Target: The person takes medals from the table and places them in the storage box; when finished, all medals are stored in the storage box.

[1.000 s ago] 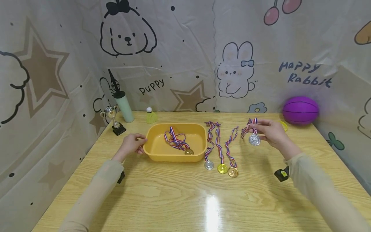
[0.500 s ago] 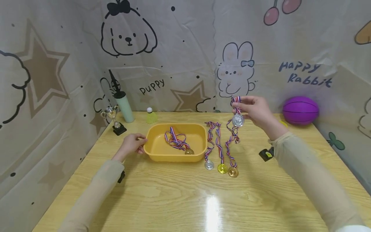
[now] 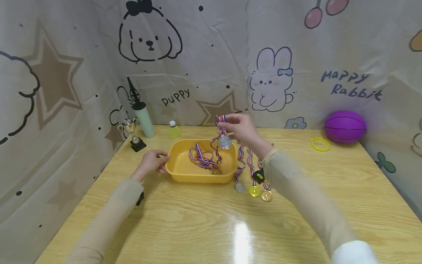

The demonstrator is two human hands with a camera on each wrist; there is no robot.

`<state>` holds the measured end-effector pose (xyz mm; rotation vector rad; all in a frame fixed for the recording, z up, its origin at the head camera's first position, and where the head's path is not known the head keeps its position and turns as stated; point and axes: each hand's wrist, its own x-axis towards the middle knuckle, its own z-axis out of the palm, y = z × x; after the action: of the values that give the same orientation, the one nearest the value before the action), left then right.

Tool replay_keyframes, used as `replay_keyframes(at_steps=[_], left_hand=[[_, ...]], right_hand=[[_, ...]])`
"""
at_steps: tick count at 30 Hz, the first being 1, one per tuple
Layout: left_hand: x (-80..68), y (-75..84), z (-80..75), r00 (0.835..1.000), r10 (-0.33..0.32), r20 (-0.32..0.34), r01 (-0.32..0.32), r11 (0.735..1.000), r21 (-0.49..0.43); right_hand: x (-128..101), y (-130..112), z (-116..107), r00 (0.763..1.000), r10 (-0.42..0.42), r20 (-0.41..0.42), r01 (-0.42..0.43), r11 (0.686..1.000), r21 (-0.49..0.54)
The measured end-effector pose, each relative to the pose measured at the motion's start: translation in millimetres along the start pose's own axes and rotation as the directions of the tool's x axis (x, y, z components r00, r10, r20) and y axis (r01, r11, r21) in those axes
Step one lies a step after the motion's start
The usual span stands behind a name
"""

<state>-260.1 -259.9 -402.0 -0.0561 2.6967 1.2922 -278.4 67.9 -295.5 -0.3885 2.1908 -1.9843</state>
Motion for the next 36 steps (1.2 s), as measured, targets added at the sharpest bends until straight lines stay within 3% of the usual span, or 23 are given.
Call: replay_keyframes(at_steps=[10, 17, 22, 28, 36], left_hand=[[0.7, -0.6, -0.6, 1.0, 0.002, -0.002, -0.002, 1.0, -0.003], [2.7, -2.7, 0.0, 1.0, 0.006, 0.002, -0.006, 1.0, 0.001], [2.4, -3.9, -0.5, 1.0, 0.014, -0.003, -0.014, 1.0, -0.003], [1.6, -2.8, -0.2, 1.0, -0.006, 0.0, 0.006, 1.0, -0.003], [1.0, -2.7, -0.6, 1.0, -0.005, -0.002, 0.005, 1.0, -0.005]], right_hand=[[12.7, 68.2, 26.0, 0.992, 0.121, -0.026, -0.124, 0.966, -0.227], [9.2, 88.0, 36.7, 0.999, 0.042, -0.031, -0.051, 0.907, -0.419], [10.6, 98.0, 41.6, 1.0, -0.024, -0.015, 0.014, 0.873, -0.487], [13.4, 109.4, 47.3, 0.998, -0.041, 0.042, 0.057, 0.844, -0.533], [16.9, 112.7, 54.2, 0.997, -0.071, 0.016, 0.066, 0.797, -0.601]])
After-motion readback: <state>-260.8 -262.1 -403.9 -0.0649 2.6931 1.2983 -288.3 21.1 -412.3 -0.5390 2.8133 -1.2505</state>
